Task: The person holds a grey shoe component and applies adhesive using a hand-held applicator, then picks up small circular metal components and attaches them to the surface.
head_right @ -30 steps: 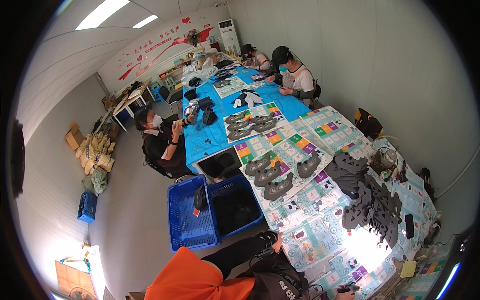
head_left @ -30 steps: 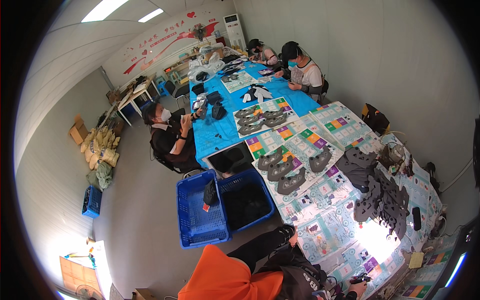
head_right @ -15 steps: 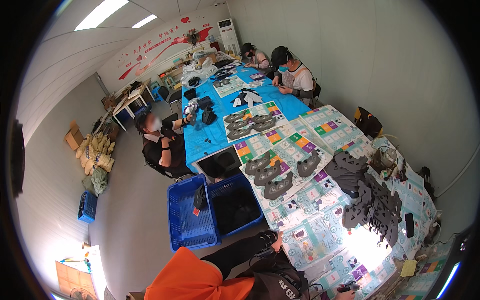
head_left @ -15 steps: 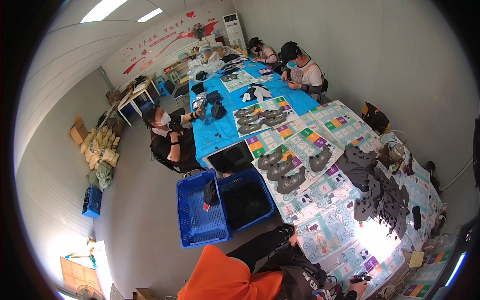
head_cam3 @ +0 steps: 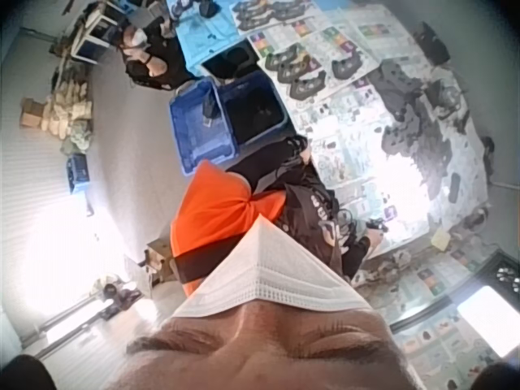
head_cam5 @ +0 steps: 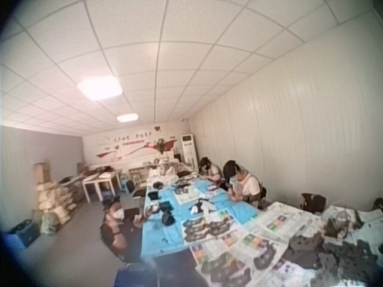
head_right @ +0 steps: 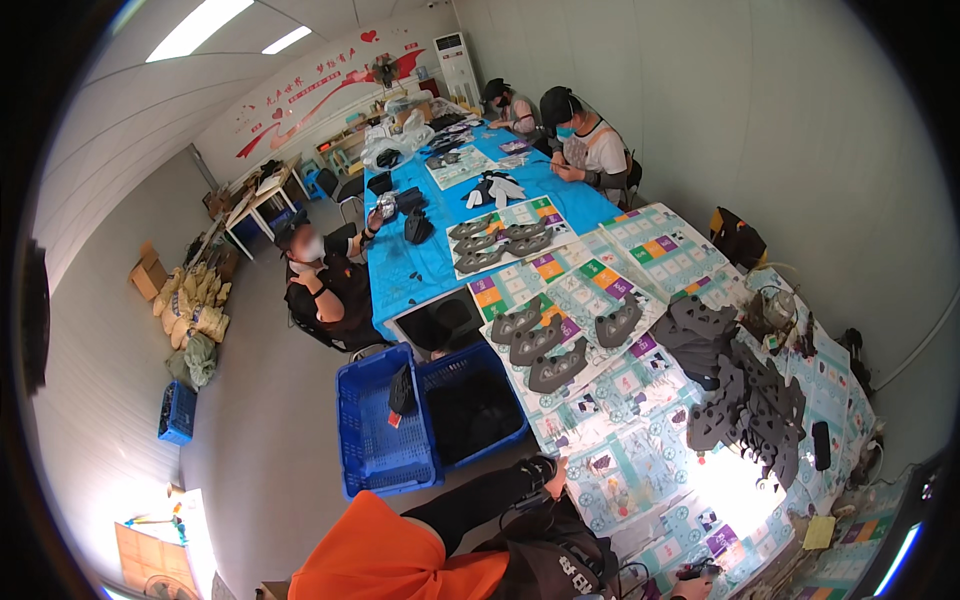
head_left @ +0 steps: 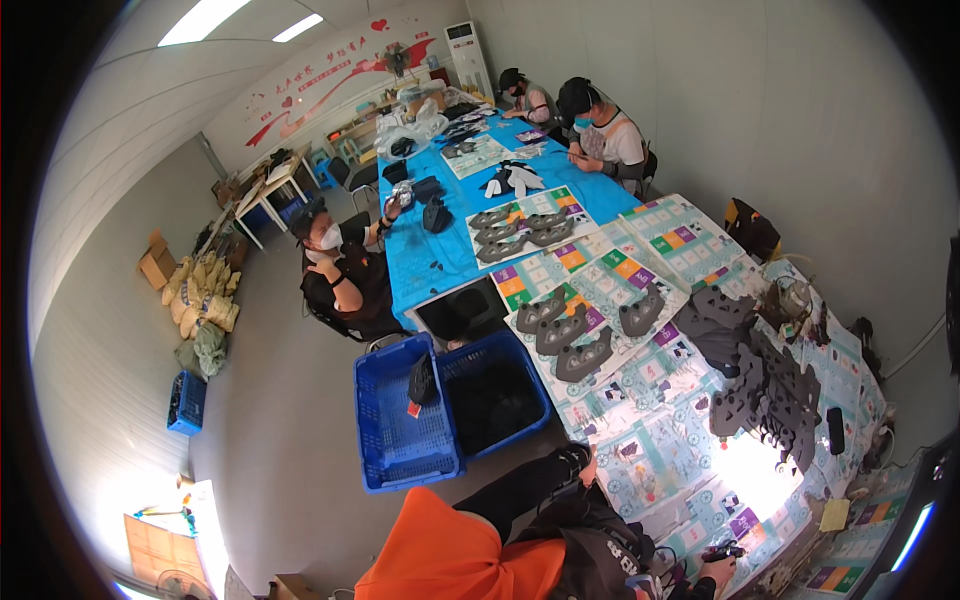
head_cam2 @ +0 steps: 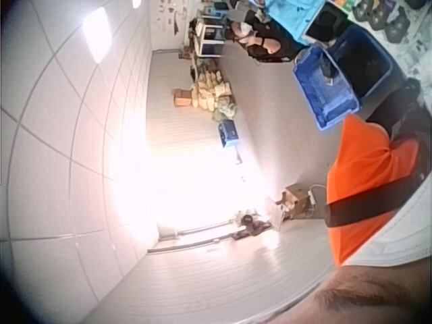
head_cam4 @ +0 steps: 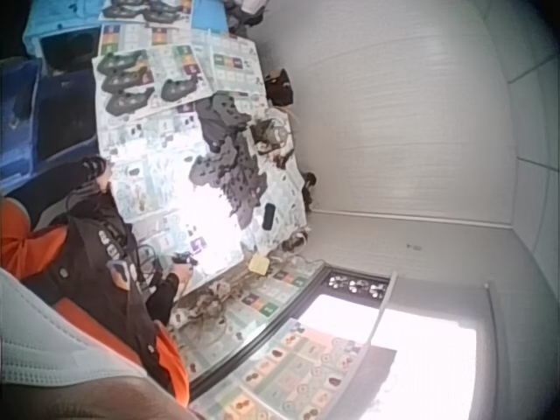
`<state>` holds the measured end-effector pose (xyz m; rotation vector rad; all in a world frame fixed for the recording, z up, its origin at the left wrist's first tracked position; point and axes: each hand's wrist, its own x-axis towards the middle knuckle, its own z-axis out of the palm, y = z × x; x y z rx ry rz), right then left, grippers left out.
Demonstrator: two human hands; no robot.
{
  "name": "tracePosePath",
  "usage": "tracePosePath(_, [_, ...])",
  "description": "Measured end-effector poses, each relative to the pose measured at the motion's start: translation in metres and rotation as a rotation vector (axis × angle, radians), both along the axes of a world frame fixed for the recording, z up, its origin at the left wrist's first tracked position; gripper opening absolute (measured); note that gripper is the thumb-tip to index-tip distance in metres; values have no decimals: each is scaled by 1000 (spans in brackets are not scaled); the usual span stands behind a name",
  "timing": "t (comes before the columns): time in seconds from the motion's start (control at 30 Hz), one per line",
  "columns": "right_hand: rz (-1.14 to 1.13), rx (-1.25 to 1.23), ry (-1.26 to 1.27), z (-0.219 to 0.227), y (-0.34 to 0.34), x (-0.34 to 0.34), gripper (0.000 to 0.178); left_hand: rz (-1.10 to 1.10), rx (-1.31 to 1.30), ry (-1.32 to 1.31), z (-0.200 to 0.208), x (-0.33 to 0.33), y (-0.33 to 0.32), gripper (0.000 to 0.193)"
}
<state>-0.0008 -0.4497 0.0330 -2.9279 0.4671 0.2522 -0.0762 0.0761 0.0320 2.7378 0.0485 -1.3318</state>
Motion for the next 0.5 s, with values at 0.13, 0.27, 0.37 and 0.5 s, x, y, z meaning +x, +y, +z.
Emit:
tracePosePath(0.13, [-2, -40, -40, -2, -11, -1, 63, -44, 141, -41, -33, -6, -15, 82])
tracePosePath(0.27, [-45, -33, -2, 2, -9, -2, 63, -78, 309, -90, -33, -5, -33, 82])
tracePosePath(0.37, [-74, -69, 47, 2, -6, 0, 64, -85, 428, -123, -37, -16, -42, 82])
tracePosePath(0.5, [-56, -70, 50, 2, -5, 0, 68, -104, 597, -179, -32, -11, -55, 81])
